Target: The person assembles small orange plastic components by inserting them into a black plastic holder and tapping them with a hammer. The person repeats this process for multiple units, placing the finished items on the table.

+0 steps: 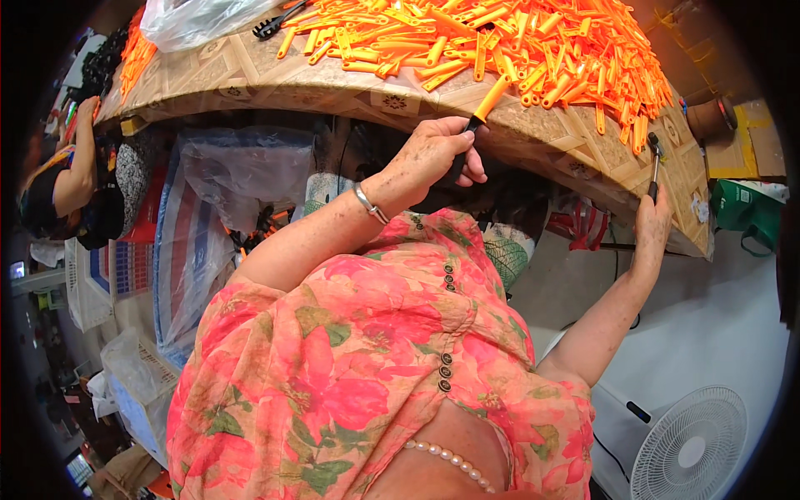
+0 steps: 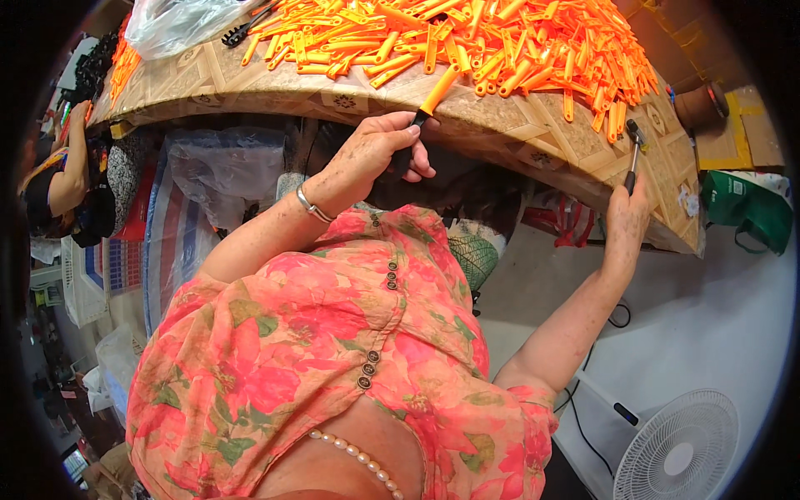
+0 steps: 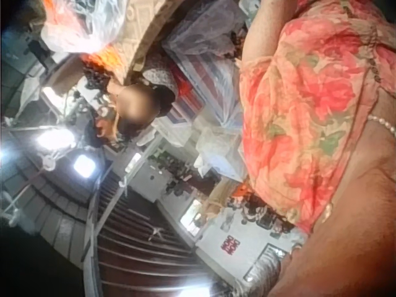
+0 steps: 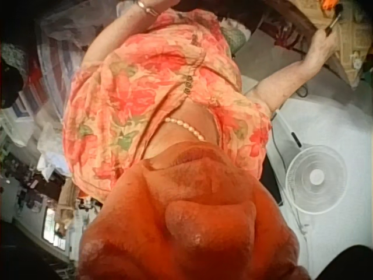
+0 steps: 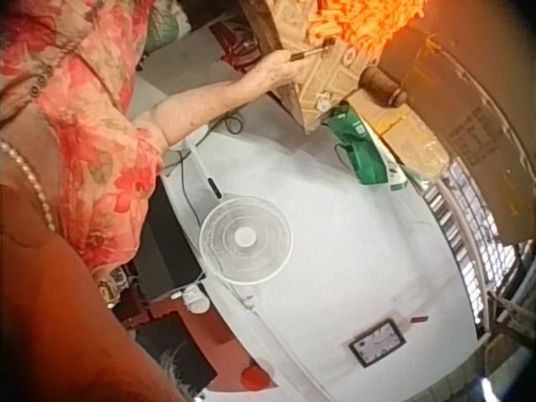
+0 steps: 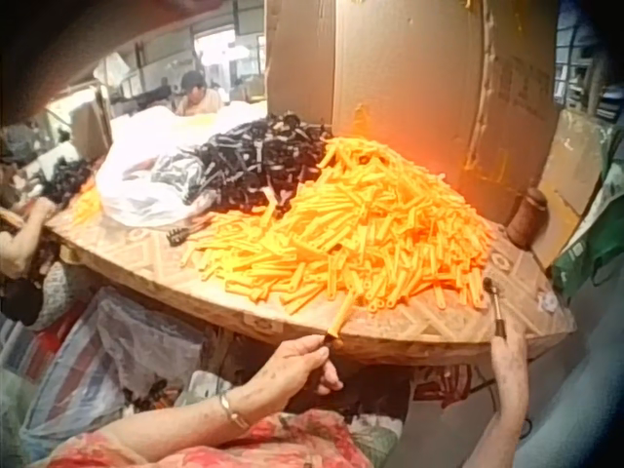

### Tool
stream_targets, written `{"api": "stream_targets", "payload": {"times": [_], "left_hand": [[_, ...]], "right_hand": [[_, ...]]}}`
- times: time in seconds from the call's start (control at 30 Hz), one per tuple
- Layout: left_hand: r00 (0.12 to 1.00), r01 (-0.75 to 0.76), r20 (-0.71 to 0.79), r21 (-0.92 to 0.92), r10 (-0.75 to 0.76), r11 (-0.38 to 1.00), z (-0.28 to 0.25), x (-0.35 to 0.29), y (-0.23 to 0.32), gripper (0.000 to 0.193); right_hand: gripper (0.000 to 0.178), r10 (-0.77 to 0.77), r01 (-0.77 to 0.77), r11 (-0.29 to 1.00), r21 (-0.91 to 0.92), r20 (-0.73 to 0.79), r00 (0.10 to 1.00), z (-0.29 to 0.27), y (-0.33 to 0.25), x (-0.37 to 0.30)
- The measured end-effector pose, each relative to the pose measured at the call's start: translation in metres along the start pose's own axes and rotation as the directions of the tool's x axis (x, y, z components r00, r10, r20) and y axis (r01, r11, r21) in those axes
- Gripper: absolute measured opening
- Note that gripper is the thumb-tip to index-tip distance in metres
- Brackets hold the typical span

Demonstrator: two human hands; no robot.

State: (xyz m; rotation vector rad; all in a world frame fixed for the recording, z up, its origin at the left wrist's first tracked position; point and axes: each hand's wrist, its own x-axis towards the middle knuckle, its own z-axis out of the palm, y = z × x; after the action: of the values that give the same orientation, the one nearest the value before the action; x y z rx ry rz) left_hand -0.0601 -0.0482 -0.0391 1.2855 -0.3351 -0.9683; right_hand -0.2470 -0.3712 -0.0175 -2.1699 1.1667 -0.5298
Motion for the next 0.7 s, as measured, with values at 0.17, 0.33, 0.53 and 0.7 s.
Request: {"api": "stream_targets", "payload": {"times": [0.17,0.33,0.53,0.7], "left_hand": [[0.996,0.040,-0.074,-0.021,-0.041,0.999,0.008,0.000,0.003,0.030],[0.995,0.062,-0.080,-0.070,-0.068,0.996,0.012,-0.002,0.007,0.029],[0.989,0.083,-0.105,-0.170,-0.102,0.982,0.015,-0.004,0.010,0.026],[0.989,0.086,-0.104,-0.187,-0.106,0.979,0.016,-0.002,0.008,0.025]], "right_hand": [[0.054,-0.053,-0.087,0.648,0.757,0.159,0.986,0.028,-0.036,-0.078],[0.046,-0.229,-0.144,0.718,0.681,0.426,0.875,0.053,-0.043,-0.120],[0.035,-0.379,0.297,0.916,0.269,0.340,0.861,0.056,-0.066,-0.127],[0.037,-0.312,0.154,0.907,0.391,0.380,0.871,0.052,-0.073,-0.132]]}}
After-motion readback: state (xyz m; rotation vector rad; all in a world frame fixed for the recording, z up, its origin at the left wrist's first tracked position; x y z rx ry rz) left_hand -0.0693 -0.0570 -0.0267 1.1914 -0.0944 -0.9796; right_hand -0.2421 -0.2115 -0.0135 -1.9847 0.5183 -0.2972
